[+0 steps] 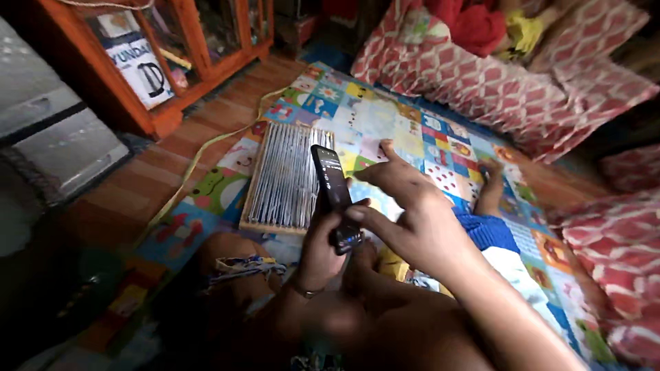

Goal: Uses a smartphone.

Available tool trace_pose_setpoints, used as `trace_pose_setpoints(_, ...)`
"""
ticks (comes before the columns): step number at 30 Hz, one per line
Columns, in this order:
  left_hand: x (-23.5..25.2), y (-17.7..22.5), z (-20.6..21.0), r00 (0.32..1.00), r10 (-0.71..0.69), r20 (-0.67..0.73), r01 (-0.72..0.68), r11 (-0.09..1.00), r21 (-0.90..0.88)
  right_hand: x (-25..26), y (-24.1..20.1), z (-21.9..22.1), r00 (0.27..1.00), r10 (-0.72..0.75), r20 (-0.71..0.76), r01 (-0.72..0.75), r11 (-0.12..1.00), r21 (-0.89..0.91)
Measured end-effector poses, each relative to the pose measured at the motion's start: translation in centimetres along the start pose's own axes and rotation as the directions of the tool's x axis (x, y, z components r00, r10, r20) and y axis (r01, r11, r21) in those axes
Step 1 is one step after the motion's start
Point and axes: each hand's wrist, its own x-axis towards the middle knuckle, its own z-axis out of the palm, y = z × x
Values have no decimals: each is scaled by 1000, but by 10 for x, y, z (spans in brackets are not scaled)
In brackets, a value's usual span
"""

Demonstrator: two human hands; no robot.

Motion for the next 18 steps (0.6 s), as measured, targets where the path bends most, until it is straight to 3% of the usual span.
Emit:
trace_pose_setpoints(3,5,18,-31,988,-47,145,92,943,-320,-9,18,-6,997,64,38,-68,992,102)
trace_pose_setpoints(6,5,28,-45,975,-9,220,103,902,-418,-17,21,-5,995,-37,88,27,993,118)
trace_pose_setpoints(11,-1,35,-50,938,43,343,121,889,-441,-23,4,1,926,-244,287,214,968,132)
trace_pose_setpoints(18,-9,45,-45,907,60,417,126,906,-404,-29,-1,-14,920,-272,282,242,960,137)
